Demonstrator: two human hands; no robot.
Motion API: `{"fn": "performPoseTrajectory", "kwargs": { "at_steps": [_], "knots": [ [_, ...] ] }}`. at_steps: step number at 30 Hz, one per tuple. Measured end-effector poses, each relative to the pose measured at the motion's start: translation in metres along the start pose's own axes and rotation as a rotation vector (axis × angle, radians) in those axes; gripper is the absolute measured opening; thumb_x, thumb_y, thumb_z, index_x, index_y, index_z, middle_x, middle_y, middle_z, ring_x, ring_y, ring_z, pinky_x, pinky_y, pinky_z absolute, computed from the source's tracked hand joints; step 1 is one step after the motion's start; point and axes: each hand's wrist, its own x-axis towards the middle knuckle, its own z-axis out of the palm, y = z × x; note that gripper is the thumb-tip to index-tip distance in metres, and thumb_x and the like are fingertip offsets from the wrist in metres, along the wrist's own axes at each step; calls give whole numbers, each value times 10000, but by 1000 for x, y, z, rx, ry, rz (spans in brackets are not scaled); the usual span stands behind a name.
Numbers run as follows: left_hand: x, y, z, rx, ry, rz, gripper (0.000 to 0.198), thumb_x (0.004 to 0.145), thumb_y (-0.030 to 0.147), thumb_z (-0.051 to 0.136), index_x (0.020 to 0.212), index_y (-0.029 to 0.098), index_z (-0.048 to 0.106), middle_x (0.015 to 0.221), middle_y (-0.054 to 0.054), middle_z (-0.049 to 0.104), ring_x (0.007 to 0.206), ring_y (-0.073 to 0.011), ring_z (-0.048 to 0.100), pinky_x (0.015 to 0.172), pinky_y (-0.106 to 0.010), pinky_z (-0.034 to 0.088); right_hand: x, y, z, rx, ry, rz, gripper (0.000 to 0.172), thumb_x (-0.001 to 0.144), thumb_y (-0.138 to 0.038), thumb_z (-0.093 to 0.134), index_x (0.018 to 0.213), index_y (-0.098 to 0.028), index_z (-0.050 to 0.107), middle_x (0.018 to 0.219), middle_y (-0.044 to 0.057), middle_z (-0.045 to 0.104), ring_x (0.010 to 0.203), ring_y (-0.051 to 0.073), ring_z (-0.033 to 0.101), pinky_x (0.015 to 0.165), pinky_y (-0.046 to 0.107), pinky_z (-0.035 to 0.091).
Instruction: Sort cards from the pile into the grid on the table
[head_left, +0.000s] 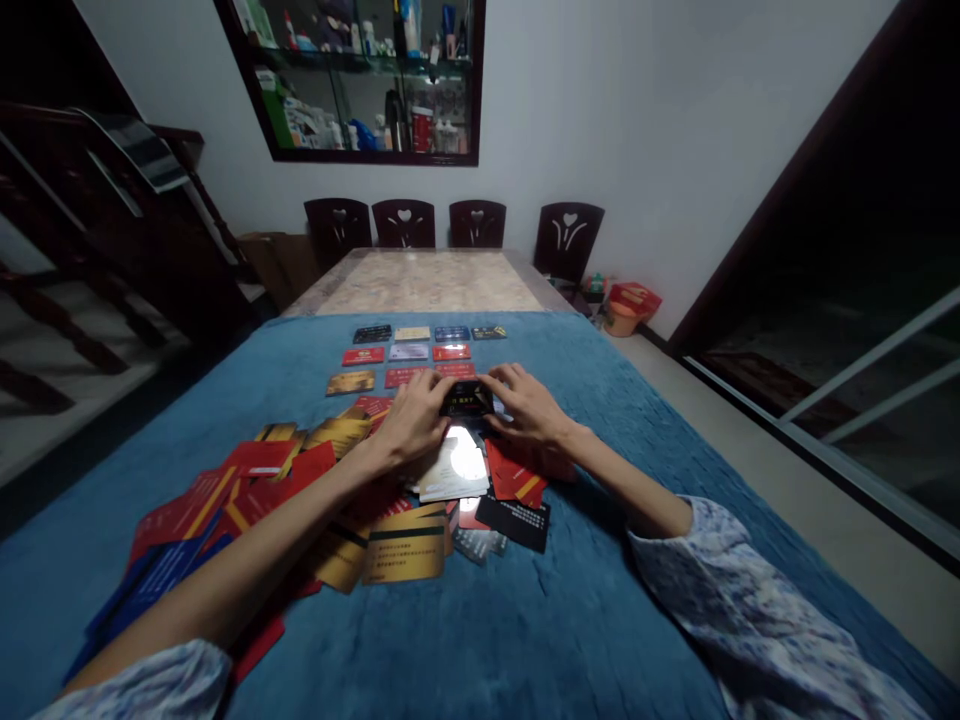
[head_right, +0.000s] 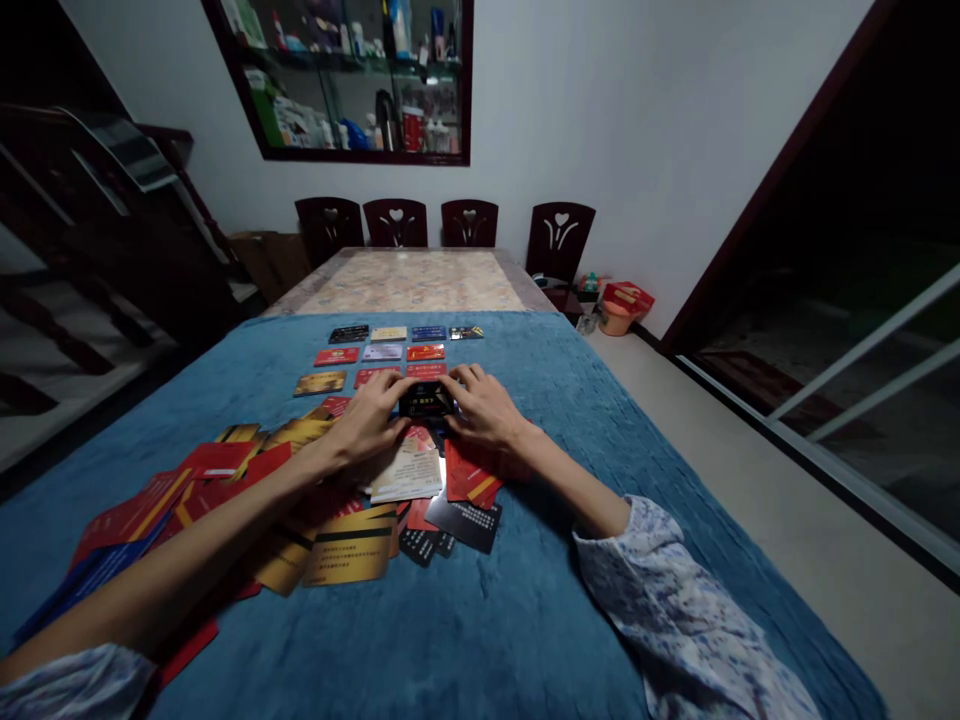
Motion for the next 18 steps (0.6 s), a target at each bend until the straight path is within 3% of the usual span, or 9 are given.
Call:
{"fn": "performPoseTrajectory", "kwargs": {
  "at_steps": [11,18],
  "knots": [
    [25,-1,-1,160,-105,73,429,859,211,625,1283,160,585,1333,-163,615,1282,-346,484,1022,-525,447,-1,20,-6,15,-89,49,604,850,-322,738,1405,-196,537,1240,162,576,1087,300,502,889,475,512],
    [50,-3,4,139,-126,145,425,880,253,629,1293,167,590,1338,-186,616,1292,-371,466,1013,-551,423,7,39,-17,-46,-199,108,534,867,-317,723,1361,-174,578,1251,168,568,1104,302,482,896,453,501]
  ]
}}
